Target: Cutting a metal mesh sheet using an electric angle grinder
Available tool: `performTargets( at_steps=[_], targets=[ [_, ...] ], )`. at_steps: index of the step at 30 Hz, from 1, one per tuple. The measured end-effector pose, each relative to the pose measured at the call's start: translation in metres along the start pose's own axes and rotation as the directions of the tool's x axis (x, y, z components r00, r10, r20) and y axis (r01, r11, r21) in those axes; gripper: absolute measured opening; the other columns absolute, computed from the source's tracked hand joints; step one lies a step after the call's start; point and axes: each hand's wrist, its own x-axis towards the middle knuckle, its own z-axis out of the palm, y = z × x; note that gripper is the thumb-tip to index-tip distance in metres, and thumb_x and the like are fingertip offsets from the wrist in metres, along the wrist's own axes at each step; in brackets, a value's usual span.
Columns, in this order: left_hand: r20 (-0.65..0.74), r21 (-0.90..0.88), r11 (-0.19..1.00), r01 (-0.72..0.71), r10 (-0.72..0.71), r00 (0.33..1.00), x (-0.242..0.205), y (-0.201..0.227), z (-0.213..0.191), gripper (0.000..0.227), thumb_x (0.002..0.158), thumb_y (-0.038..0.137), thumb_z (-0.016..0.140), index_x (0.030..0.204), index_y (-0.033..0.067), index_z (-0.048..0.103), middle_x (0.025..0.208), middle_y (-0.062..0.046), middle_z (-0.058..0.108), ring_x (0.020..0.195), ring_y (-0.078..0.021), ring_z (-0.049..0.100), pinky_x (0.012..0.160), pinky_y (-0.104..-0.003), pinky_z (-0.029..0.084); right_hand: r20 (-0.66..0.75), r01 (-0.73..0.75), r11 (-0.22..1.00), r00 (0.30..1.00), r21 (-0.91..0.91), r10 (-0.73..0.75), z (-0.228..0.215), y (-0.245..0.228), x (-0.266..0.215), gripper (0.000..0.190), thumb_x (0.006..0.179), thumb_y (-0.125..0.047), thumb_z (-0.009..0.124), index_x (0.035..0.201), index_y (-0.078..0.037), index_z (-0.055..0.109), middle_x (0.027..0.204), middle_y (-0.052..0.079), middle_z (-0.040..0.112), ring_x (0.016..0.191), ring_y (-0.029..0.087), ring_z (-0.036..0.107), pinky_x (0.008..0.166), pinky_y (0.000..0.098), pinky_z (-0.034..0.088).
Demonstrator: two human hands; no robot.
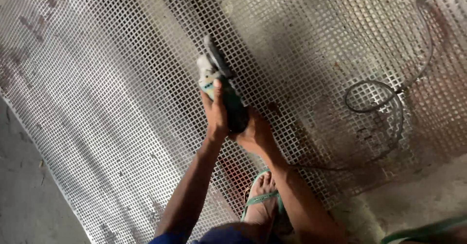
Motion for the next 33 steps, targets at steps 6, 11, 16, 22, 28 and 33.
performTargets(
  at_steps=[6, 11, 16, 22, 28, 33],
  targets=[
    [-0.062, -0.062, 0.998, 0.027, -0.031, 0.998, 0.022, -0.011, 0.001, 0.082, 0.091, 0.064, 0.061, 0.139, -0.0010, 0.043, 0.123, -0.030, 0.057, 0.109, -0.0348, 0.059, 0.097, -0.054, 0.045, 0.304, -0.385, 0.907, 0.896, 0.169, 0.323, -0.006, -0.019, 0.031, 0.074, 0.077, -0.015, 0.080, 0.143, -0.007, 0.048, 0.125, 0.022, 0.067, 0.116, 0.043, 0.066, 0.093, 0.0488, 0.059],
    [-0.074, -0.217, 0.976, 0.017, -0.034, 0.997, 0.045, -0.008, 0.002, 0.072, 0.086, 0.051, 0.077, 0.127, 0.0009, 0.046, 0.102, -0.015, 0.062, 0.088, -0.0206, 0.064, 0.080, -0.043, 0.056, 0.263, -0.253, 0.943, 0.945, 0.218, 0.193, -0.020, -0.031, 0.046, 0.064, 0.072, -0.004, 0.070, 0.133, 0.003, 0.052, 0.118, 0.027, 0.068, 0.109, 0.046, 0.068, 0.087, 0.0541, 0.059],
    [-0.060, -0.204, 0.978, -0.036, 0.024, 0.998, 0.072, -0.002, 0.003, 0.070, 0.084, 0.051, 0.079, 0.122, 0.0014, 0.046, 0.099, -0.014, 0.059, 0.087, -0.0209, 0.062, 0.075, -0.041, 0.057, 0.206, -0.159, 0.968, 0.971, 0.196, 0.118, -0.024, -0.031, 0.062, 0.062, 0.070, -0.001, 0.069, 0.129, 0.009, 0.053, 0.111, 0.031, 0.069, 0.102, 0.048, 0.070, 0.083, 0.0542, 0.060],
    [-0.013, -0.213, 0.973, -0.085, 0.084, 0.996, 0.089, 0.029, 0.014, 0.073, 0.083, 0.055, 0.077, 0.121, 0.0006, 0.046, 0.099, -0.016, 0.059, 0.087, -0.0233, 0.064, 0.076, -0.043, 0.061, 0.132, -0.138, 0.968, 0.985, 0.210, 0.112, -0.016, -0.027, 0.086, 0.060, 0.073, -0.013, 0.077, 0.123, 0.009, 0.054, 0.105, 0.030, 0.070, 0.098, 0.049, 0.071, 0.079, 0.0571, 0.060],
    [-0.004, -0.174, 0.981, -0.083, 0.084, 0.996, 0.093, 0.037, 0.014, 0.078, 0.083, 0.058, 0.075, 0.123, -0.0016, 0.044, 0.105, -0.020, 0.058, 0.092, -0.0270, 0.063, 0.079, -0.044, 0.059, 0.185, -0.200, 0.953, 0.970, 0.227, 0.160, -0.017, -0.027, 0.102, 0.065, 0.073, -0.023, 0.083, 0.122, 0.007, 0.054, 0.103, 0.032, 0.069, 0.097, 0.051, 0.070, 0.080, 0.0585, 0.060],
    [-0.049, -0.118, 0.993, 0.023, -0.029, 0.998, 0.092, 0.061, 0.020, 0.129, 0.073, 0.070, 0.076, 0.150, -0.0124, 0.013, 0.134, -0.040, 0.042, 0.116, -0.0398, 0.055, 0.099, -0.054, 0.048, 0.288, -0.221, 0.904, 0.951, 0.367, 0.116, 0.020, -0.010, 0.110, 0.072, 0.074, -0.024, 0.084, 0.130, 0.010, 0.052, 0.113, 0.036, 0.066, 0.105, 0.053, 0.068, 0.085, 0.0576, 0.060]
  ],
)
